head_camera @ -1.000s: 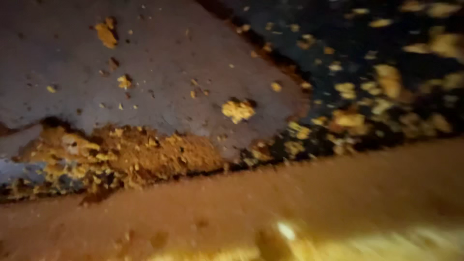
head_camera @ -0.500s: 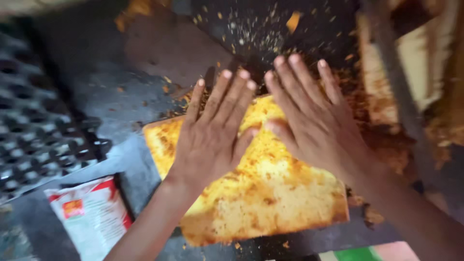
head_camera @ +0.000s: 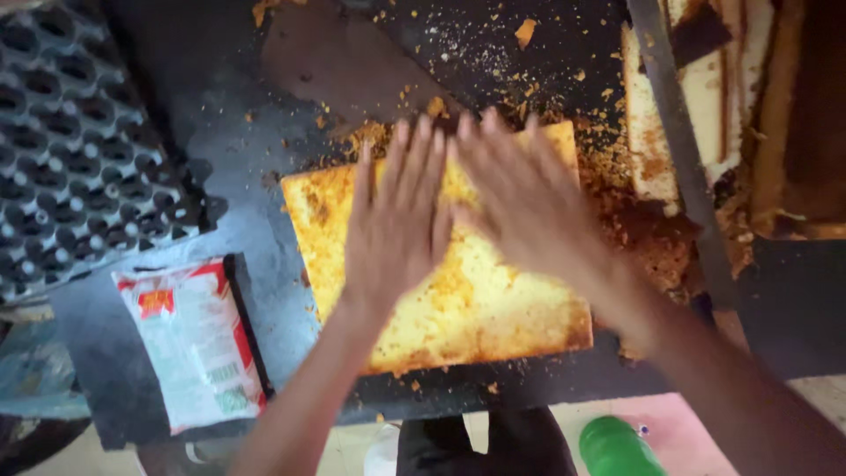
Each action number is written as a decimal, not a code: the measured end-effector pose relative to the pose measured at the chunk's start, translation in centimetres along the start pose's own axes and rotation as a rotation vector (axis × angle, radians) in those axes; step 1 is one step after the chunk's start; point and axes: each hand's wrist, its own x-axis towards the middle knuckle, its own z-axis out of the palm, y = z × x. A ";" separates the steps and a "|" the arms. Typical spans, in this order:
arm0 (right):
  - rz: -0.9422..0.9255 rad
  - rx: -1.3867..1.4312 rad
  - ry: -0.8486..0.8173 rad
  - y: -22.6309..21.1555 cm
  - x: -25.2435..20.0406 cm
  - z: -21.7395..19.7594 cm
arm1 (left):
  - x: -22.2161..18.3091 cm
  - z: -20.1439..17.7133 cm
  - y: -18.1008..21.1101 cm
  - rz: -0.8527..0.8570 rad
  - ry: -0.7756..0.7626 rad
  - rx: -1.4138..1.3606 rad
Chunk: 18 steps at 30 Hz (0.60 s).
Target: The person cuts a large rectangular cake into thin slices using a long knife, then flips and handles the sections of the cake.
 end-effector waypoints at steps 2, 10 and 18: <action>0.002 -0.056 0.015 1.7 1.0 -1.3 | 1.7 -1.0 -0.7 -0.015 0.012 0.004; -0.343 0.225 0.132 -9.0 -11.7 -1.6 | -12.4 -3.2 3.4 -0.164 0.102 -0.160; -0.171 -0.249 -0.077 -0.3 1.6 -3.1 | -0.6 -0.6 -2.9 -0.242 0.233 -0.152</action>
